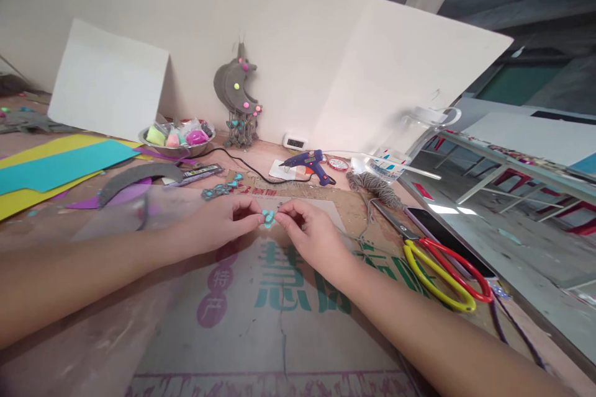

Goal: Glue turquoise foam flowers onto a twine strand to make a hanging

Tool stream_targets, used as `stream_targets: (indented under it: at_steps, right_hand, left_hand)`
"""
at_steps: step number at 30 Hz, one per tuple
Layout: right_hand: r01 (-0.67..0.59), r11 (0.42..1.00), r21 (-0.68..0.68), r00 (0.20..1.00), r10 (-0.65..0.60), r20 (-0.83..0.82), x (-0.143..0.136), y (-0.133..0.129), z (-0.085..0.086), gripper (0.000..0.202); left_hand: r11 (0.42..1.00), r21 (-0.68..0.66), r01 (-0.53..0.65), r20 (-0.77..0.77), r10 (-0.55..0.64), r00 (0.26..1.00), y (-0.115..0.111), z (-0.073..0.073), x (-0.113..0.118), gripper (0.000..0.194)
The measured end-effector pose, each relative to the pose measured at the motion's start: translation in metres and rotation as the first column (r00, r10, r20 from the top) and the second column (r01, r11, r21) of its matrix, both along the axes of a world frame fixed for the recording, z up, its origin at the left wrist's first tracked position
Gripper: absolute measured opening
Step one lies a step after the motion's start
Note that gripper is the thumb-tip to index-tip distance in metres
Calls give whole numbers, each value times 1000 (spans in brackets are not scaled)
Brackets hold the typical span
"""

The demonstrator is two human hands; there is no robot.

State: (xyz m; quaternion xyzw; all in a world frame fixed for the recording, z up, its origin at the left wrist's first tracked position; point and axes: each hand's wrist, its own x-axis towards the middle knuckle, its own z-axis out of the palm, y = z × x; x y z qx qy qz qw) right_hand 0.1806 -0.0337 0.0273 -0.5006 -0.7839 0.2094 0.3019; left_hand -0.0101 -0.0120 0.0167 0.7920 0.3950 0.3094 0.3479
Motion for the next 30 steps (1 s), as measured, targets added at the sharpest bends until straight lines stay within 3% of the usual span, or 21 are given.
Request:
stream_targets:
  at_steps: [8, 14, 22, 30]
  right_hand:
    - [-44, 991, -128, 996, 34, -81, 0, 1, 0, 23]
    - [1, 982, -190, 987, -32, -160, -2, 1, -2, 26]
    - [-9, 986, -169, 989, -17, -148, -4, -1, -2, 25]
    - [-71, 989, -127, 981, 46, -190, -1, 1, -5, 18]
  left_hand:
    - [999, -35, 11, 17, -11, 1000, -1, 0, 0, 20]
    - [998, -37, 49, 62, -46, 997, 1, 1, 0, 27]
    - [999, -37, 37, 14, -36, 999, -6, 7, 2, 18]
    - [992, -122, 28, 91, -17, 996, -2, 0, 1, 20]
